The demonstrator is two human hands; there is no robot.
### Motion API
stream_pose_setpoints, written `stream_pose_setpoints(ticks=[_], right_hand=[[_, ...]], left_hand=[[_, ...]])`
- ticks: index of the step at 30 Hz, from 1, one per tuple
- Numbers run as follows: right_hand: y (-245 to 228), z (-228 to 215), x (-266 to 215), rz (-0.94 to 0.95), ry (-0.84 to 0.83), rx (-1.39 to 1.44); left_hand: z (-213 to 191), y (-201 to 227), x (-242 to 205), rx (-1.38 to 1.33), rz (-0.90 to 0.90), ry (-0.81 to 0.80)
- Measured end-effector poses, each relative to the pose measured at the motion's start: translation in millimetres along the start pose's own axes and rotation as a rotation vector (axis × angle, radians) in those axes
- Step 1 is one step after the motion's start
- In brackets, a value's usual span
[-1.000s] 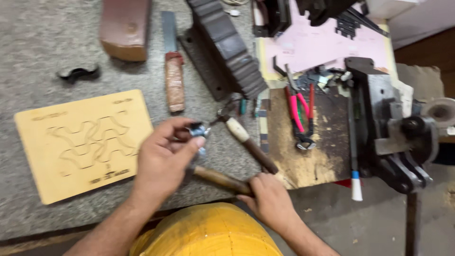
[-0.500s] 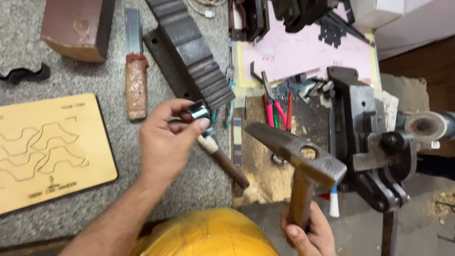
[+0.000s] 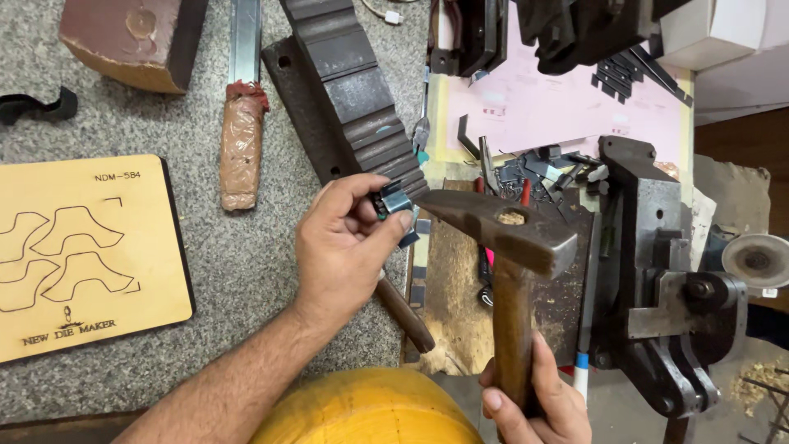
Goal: The person repeatedly places a small metal strip onto a wooden template, then uses a hammer to tap the strip against a metal anvil to shape it. The person checks the fit of the shaped strip against the template multiple times throughout the process.
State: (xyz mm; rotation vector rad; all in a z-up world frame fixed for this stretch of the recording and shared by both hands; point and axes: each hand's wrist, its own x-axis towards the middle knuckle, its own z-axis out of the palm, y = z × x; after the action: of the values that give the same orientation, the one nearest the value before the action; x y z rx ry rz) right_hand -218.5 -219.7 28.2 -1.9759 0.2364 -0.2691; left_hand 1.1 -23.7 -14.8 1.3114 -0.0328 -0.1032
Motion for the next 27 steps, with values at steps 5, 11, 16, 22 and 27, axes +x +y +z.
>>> stream_pose_setpoints(ticks=[5, 11, 16, 22, 27], right_hand=[[0, -5, 7, -0.201, -0.071, -0.196], [-1, -3, 12, -0.123, -0.075, -0.324], [-20, -8, 12, 0.152, -0.042, -0.177], [-16, -8, 19, 0.071, -0.097, -0.287], [-30, -5, 26, -0.047, -0.086, -0.320]], left_hand=[[3, -4, -1, -0.131, -0.039, -0.003], [1, -4, 0, -0.114, -0.039, -0.013], [1, -2, 2, -0.110, -0.030, -0.020], [0, 1, 3, -0.040, -0.036, -0.027], [2, 0, 3, -0.164, -0.047, -0.025]])
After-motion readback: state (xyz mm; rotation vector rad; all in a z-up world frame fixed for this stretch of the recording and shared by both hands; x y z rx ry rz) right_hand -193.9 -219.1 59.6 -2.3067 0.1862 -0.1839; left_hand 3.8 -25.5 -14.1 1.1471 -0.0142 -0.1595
